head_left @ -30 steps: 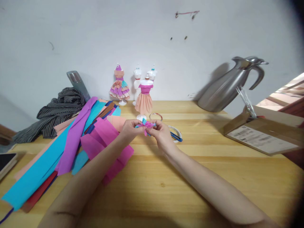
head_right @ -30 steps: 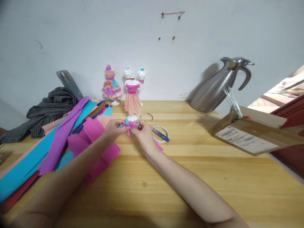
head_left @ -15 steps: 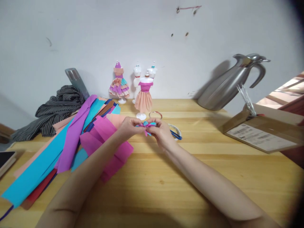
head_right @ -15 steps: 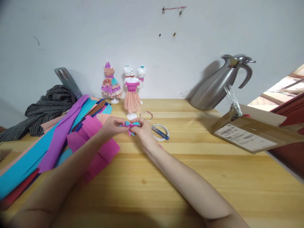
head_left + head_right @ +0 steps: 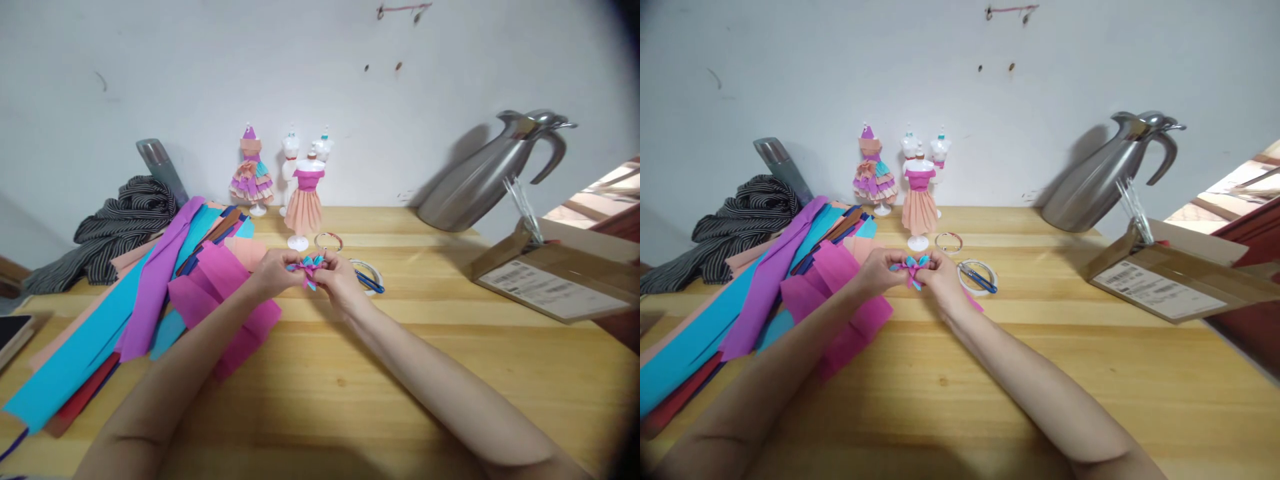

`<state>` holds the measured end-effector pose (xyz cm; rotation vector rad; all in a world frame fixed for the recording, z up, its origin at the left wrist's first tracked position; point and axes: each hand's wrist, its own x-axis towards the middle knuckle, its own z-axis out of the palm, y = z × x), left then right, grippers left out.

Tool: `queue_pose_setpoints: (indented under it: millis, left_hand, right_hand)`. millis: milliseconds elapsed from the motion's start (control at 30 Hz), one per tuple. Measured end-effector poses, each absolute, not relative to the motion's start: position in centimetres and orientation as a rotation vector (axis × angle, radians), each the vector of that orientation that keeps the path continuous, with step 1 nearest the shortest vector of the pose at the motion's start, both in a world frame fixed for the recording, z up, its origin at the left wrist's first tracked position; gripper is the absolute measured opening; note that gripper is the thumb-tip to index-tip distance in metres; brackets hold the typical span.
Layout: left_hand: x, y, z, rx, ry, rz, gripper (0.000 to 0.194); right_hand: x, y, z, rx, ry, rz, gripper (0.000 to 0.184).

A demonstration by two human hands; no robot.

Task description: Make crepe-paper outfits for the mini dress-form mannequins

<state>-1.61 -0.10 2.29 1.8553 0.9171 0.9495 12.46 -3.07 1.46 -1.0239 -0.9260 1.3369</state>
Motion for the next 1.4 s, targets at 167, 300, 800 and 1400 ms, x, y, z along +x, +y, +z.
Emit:
queue_pose_setpoints:
  millis: [167,300,800,1400]
  left_hand:
    - [-1.5,-0.1,2.8,1.597,0.951,1.018,0.007]
    - [-1.4,-0.1,2.9,1.441,0.843,1.034,0.011]
    - [-1.0,-0.2,2.6,1.292,0.826,1.053,0.012]
    - [-0.8,-1.4,4.2,1.511,0.902,1.014,0.007]
  right_hand:
    - [12.7,-3.3,2.1,-1.007,-1.041,1.303,0.024]
    - [12.8,-3.4,2.5,-0.982,-1.100,1.270,0.027]
    - [13.9,-3.6,4.2,-0.979,-1.326,1.133,0.020]
    - [14.1,-3.7,4.1,-1.105,-1.400,0.908,0.006]
